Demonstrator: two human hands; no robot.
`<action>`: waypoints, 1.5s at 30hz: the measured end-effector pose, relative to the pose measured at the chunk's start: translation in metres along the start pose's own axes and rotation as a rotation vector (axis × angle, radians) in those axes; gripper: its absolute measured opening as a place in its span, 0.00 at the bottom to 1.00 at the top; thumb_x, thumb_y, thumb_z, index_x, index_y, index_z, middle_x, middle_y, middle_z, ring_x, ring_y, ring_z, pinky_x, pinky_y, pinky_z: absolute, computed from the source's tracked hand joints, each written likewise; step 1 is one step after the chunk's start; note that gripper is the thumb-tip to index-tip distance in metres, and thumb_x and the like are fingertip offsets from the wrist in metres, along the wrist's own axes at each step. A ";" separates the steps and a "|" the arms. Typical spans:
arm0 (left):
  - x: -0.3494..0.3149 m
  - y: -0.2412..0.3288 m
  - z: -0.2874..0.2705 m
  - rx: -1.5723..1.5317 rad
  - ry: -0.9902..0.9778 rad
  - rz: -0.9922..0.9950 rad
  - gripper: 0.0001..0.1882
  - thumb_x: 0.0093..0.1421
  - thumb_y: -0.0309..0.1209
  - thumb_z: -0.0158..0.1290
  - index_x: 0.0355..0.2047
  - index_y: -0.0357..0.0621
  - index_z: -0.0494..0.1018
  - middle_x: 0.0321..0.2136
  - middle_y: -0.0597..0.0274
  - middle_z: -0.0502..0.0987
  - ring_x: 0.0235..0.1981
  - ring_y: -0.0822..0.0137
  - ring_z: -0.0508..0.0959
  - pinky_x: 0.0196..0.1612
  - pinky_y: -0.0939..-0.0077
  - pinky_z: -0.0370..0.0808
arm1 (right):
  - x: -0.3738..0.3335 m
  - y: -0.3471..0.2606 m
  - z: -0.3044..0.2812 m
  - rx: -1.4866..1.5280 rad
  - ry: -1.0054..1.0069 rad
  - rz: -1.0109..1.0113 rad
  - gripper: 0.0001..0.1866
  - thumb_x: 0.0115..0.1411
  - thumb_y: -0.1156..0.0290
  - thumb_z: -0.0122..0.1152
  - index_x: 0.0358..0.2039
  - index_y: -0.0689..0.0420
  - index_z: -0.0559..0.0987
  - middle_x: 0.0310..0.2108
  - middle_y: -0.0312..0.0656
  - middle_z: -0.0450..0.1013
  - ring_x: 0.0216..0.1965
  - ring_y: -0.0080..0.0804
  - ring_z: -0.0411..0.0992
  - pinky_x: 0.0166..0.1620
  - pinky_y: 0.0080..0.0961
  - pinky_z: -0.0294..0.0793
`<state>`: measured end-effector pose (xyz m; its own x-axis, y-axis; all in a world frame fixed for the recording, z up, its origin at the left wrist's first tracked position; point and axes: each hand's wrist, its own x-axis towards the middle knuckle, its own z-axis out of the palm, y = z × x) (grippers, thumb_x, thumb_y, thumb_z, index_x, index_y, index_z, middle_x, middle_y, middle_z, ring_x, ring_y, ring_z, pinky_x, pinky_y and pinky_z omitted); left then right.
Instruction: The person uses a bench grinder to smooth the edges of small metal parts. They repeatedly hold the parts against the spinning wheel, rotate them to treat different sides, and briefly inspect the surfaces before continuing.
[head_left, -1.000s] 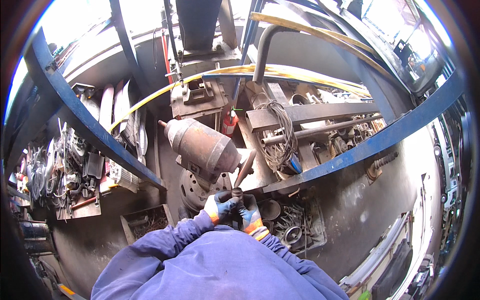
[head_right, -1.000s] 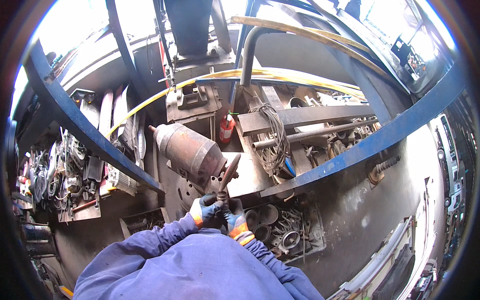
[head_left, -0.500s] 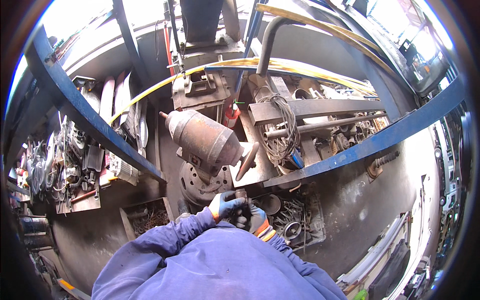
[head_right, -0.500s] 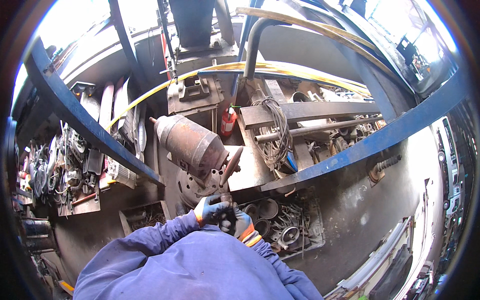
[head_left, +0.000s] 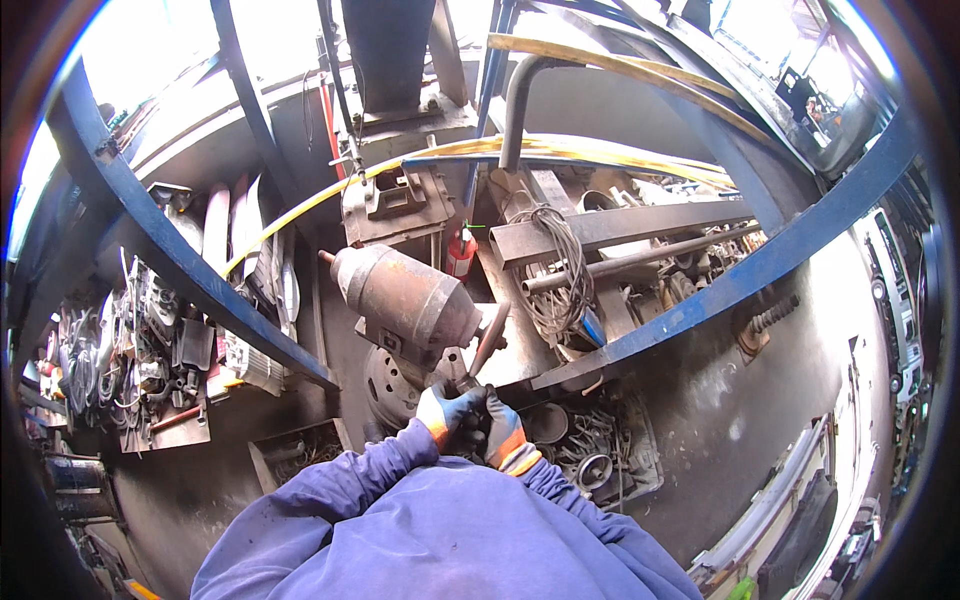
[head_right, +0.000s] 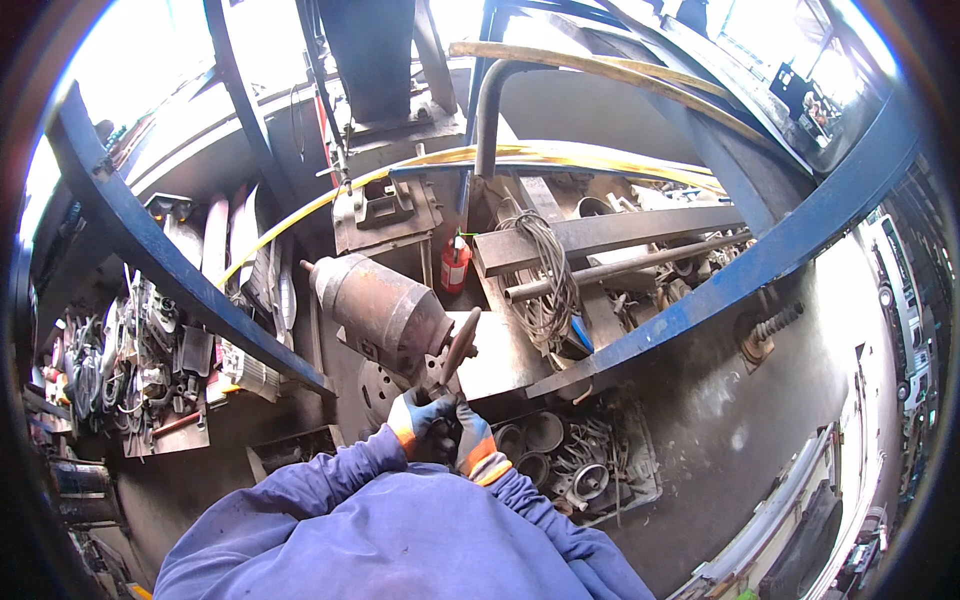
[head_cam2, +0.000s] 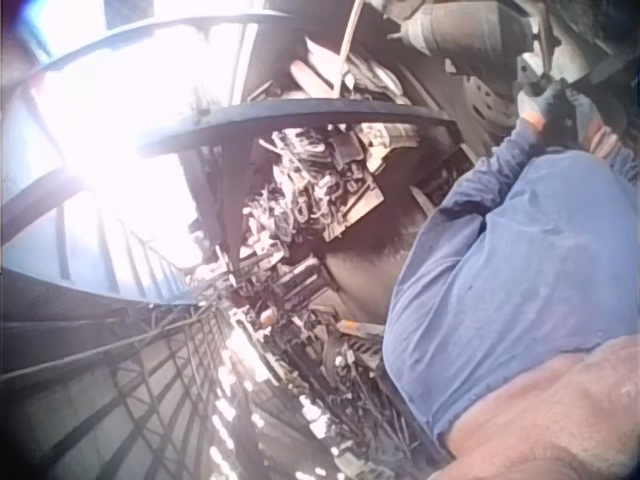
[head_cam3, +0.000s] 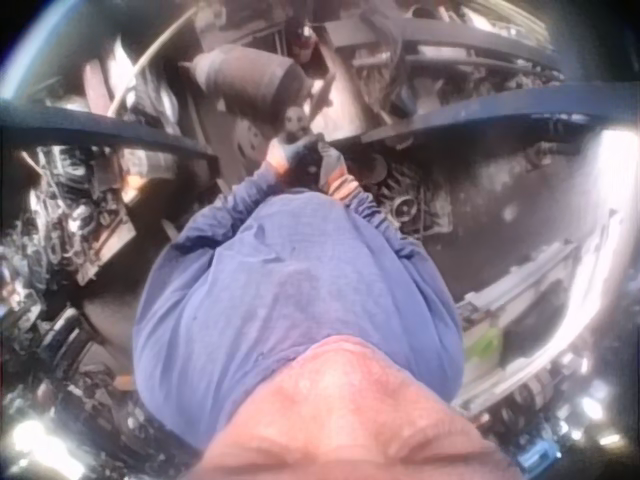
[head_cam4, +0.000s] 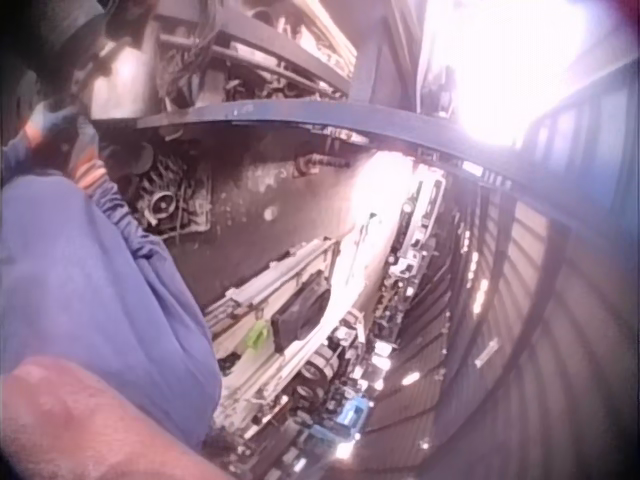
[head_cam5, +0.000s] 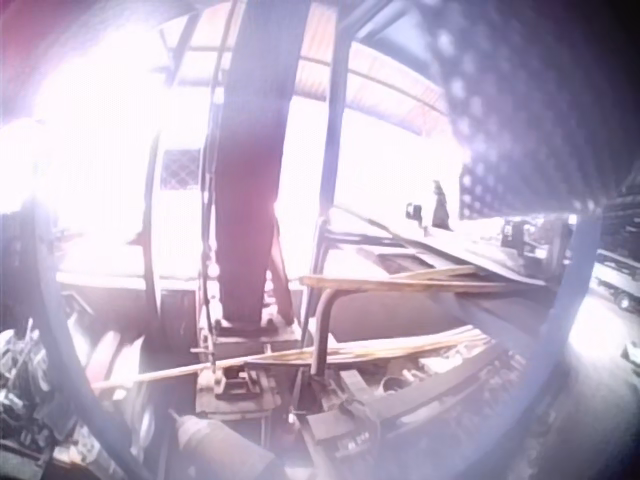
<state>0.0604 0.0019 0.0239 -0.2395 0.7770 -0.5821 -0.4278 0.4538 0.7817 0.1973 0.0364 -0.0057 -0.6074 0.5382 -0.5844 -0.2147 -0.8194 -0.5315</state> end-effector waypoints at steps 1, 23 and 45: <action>0.000 0.000 0.000 -0.006 0.014 0.012 0.20 0.54 0.40 0.65 0.38 0.37 0.74 0.26 0.62 0.79 0.23 0.73 0.77 0.25 0.78 0.74 | 0.000 -0.001 0.002 0.015 -0.001 -0.002 0.25 0.69 0.47 0.41 0.44 0.55 0.78 0.32 0.38 0.77 0.33 0.29 0.76 0.36 0.27 0.79; -0.006 0.018 0.012 0.058 0.044 -0.013 0.20 0.53 0.36 0.66 0.38 0.34 0.74 0.26 0.60 0.79 0.21 0.70 0.78 0.23 0.75 0.77 | 0.007 0.006 -0.003 0.263 -0.032 0.118 0.24 0.68 0.43 0.43 0.29 0.48 0.74 0.15 0.31 0.65 0.15 0.22 0.59 0.19 0.23 0.58; -0.014 -0.009 -0.033 -0.071 -0.284 0.086 0.20 0.62 0.41 0.59 0.47 0.40 0.74 0.35 0.67 0.79 0.34 0.74 0.77 0.36 0.75 0.76 | -0.006 0.008 0.000 -0.048 -0.207 -0.030 0.21 0.70 0.54 0.45 0.50 0.58 0.75 0.42 0.40 0.77 0.41 0.28 0.75 0.46 0.28 0.75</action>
<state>0.0393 -0.0274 0.0178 -0.0287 0.9067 -0.4207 -0.4792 0.3569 0.8019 0.1987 0.0267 -0.0065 -0.7464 0.5063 -0.4319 -0.2016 -0.7905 -0.5783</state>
